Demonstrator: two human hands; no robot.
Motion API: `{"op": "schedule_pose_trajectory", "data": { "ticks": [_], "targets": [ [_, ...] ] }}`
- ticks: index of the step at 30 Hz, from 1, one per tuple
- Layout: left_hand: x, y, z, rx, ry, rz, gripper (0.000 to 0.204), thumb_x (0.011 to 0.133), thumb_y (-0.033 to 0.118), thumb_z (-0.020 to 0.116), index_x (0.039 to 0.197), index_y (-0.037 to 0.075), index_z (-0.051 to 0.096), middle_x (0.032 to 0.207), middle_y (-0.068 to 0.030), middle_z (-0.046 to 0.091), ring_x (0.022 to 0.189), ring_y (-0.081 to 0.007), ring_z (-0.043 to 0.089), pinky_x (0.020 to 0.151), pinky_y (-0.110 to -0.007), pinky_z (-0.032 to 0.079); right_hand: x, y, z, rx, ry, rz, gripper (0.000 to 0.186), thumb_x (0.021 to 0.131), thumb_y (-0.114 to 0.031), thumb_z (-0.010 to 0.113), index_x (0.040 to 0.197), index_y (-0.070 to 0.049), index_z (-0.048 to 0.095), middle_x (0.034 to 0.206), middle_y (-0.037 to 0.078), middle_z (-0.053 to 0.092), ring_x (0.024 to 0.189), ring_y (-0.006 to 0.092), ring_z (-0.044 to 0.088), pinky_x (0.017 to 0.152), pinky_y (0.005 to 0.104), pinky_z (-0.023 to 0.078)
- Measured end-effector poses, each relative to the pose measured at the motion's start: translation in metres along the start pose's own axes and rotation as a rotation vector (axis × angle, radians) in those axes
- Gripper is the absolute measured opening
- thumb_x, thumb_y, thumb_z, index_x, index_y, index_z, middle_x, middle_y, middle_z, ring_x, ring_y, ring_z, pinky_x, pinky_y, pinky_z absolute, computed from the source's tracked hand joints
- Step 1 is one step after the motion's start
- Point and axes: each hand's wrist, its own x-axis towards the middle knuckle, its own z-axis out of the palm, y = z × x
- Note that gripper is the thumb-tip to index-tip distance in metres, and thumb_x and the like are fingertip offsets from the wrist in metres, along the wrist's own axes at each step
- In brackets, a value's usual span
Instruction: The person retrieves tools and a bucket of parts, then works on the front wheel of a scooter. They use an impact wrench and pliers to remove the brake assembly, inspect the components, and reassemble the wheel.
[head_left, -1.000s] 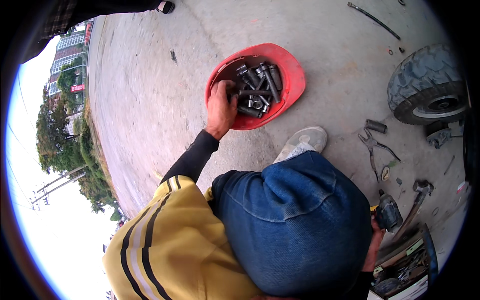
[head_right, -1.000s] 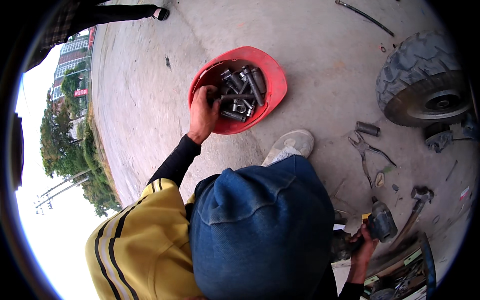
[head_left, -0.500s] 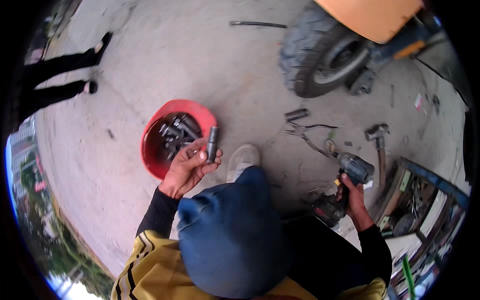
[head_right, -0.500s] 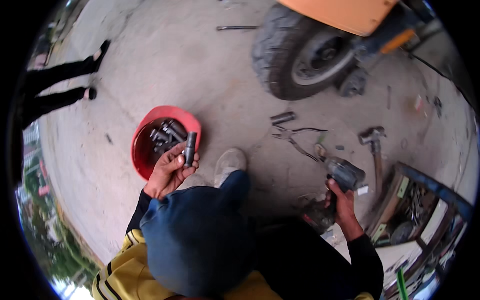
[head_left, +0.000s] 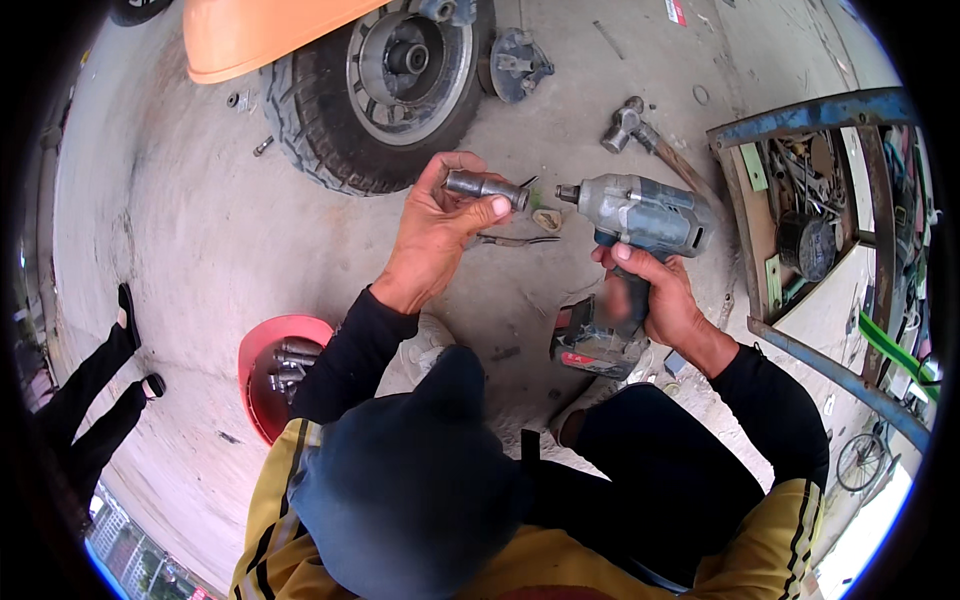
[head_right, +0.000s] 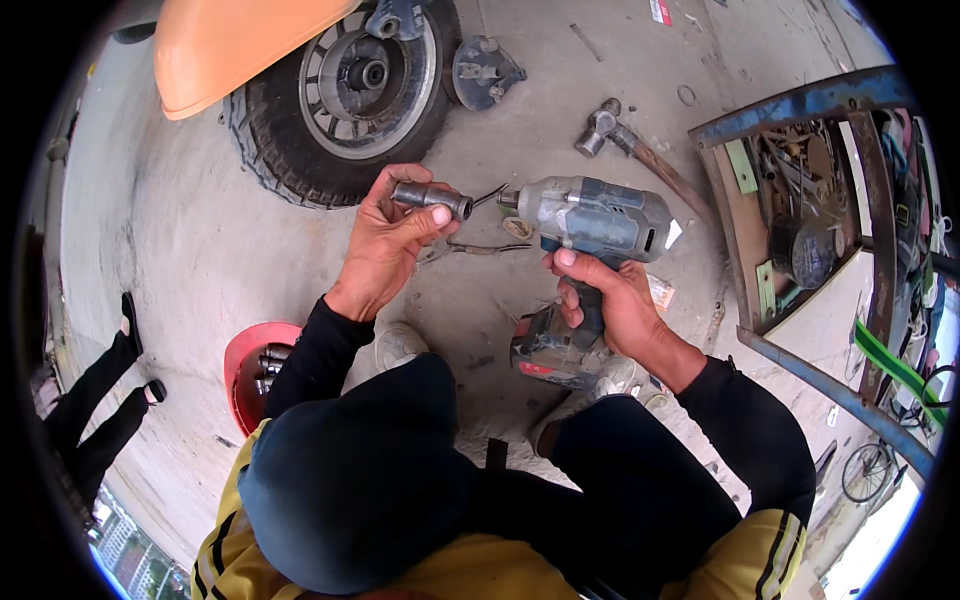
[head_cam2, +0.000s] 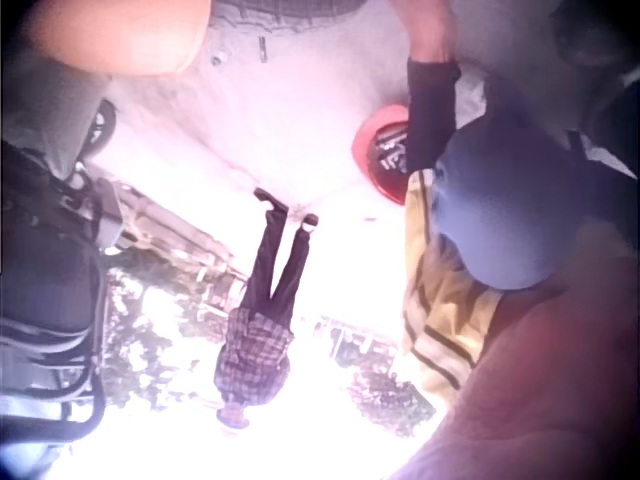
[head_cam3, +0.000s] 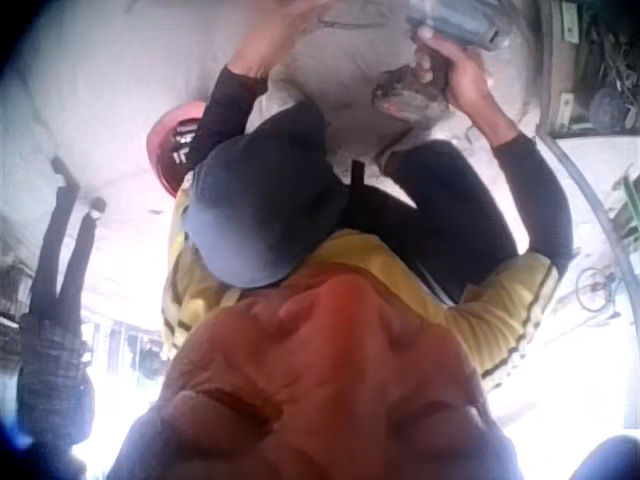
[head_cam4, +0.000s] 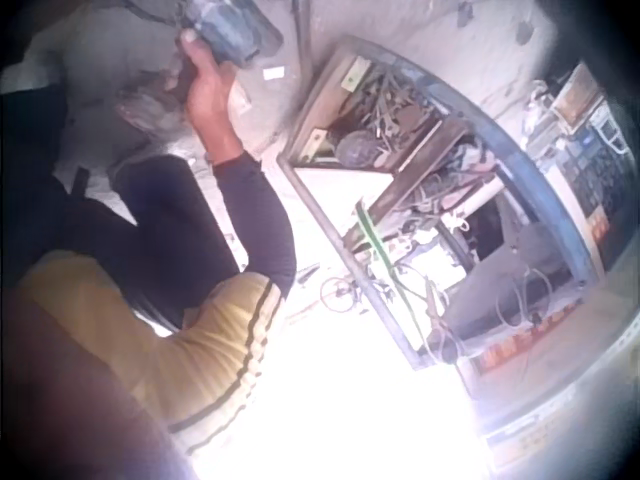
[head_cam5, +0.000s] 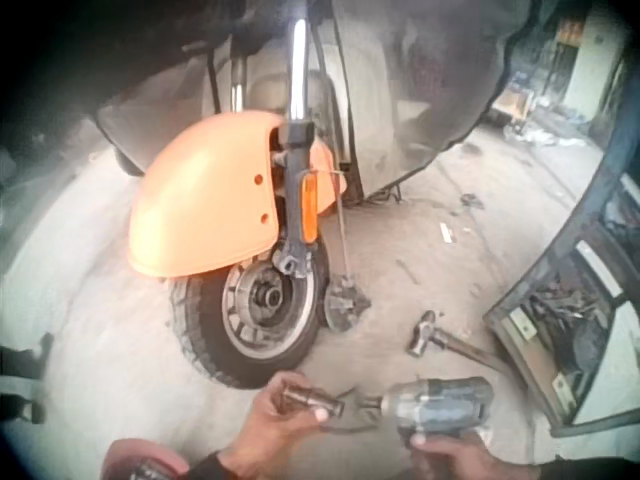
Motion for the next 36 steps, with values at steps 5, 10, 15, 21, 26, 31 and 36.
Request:
{"op": "schedule_pose_trajectory", "data": {
  "ticks": [5,10,15,21,26,31,36],
  "targets": [
    [0.019,-0.002,0.016,0.062,-0.061,-0.089,0.026,0.093,-0.001,0.074,0.116,0.005,0.062,0.111,-0.0087,0.07,0.105,-0.0179,0.068,0.093,-0.036,0.06,-0.004,0.032,-0.011,0.045,0.027,-0.01,0.036,0.092,-0.03,0.075,0.113,-0.002,0.069,0.105,0.006,0.072,0.088,0.0118,0.061,0.077,0.0281,0.05],
    [0.032,-0.012,0.019,0.19,-0.16,-0.226,0.018,0.096,0.012,0.074,0.104,0.004,0.06,0.094,-0.006,0.066,0.084,-0.0133,0.066,0.071,-0.028,0.054,-0.003,0.055,-0.005,0.145,0.082,-0.028,0.03,0.092,-0.023,0.077,0.109,0.0,0.068,0.092,0.006,0.068,0.075,0.0134,0.058,0.065,0.0302,0.047],
    [0.04,0.003,0.01,0.302,-0.24,-0.495,0.025,0.098,0.025,0.073,0.092,0.008,0.057,0.069,0.0034,0.046,0.056,-0.0056,0.041,0.051,-0.024,0.029,0.002,0.054,-0.007,-0.194,0.066,0.036,0.027,0.093,-0.025,0.08,0.106,-0.003,0.071,0.083,0.003,0.067,0.066,0.0125,0.058,0.059,0.0296,0.049],
    [0.046,-0.017,-0.023,0.179,-0.345,-0.723,0.025,0.099,0.031,0.07,0.092,0.01,0.058,0.066,0.0066,0.039,0.053,-0.0043,0.035,0.048,-0.024,0.023,0.019,0.051,-0.014,-0.872,-0.034,-0.401,0.038,0.09,-0.032,0.083,0.113,-0.005,0.071,0.093,0.002,0.073,0.076,0.013,0.064,0.071,0.0308,0.054],
    [0.078,-0.032,-0.001,1.144,0.065,0.166,0.035,0.102,0.032,0.062,0.114,-0.001,0.063,0.106,-0.0149,0.069,0.106,-0.0282,0.066,0.093,-0.04,0.05,0.035,0.045,-0.002,-0.365,0.089,-0.142,0.029,0.093,-0.026,0.08,0.109,-0.004,0.07,0.077,0.004,0.066,0.062,0.0127,0.059,0.06,0.0302,0.048],
    [0.178,-0.029,0.038,1.811,0.009,0.835,0.027,0.094,0.014,0.059,0.115,0.0,0.066,0.118,-0.0174,0.067,0.121,-0.0312,0.059,0.107,-0.041,0.044,0.046,0.037,-0.013,0.213,0.287,0.053,0.03,0.098,-0.034,0.072,0.103,-0.005,0.064,0.067,0.001,0.054,0.056,0.0143,0.052,0.056,0.0316,0.045],
    [0.255,-0.056,0.02,2.283,0.108,0.904,0.027,0.09,0.009,0.057,0.112,0.001,0.071,0.112,-0.0134,0.067,0.121,-0.0303,0.056,0.119,-0.05,0.03,0.04,0.035,-0.017,0.357,0.304,0.017,0.038,0.098,-0.045,0.069,0.103,-0.008,0.06,0.066,-0.001,0.049,0.055,0.0139,0.047,0.058,0.0326,0.044]
  ]
}}
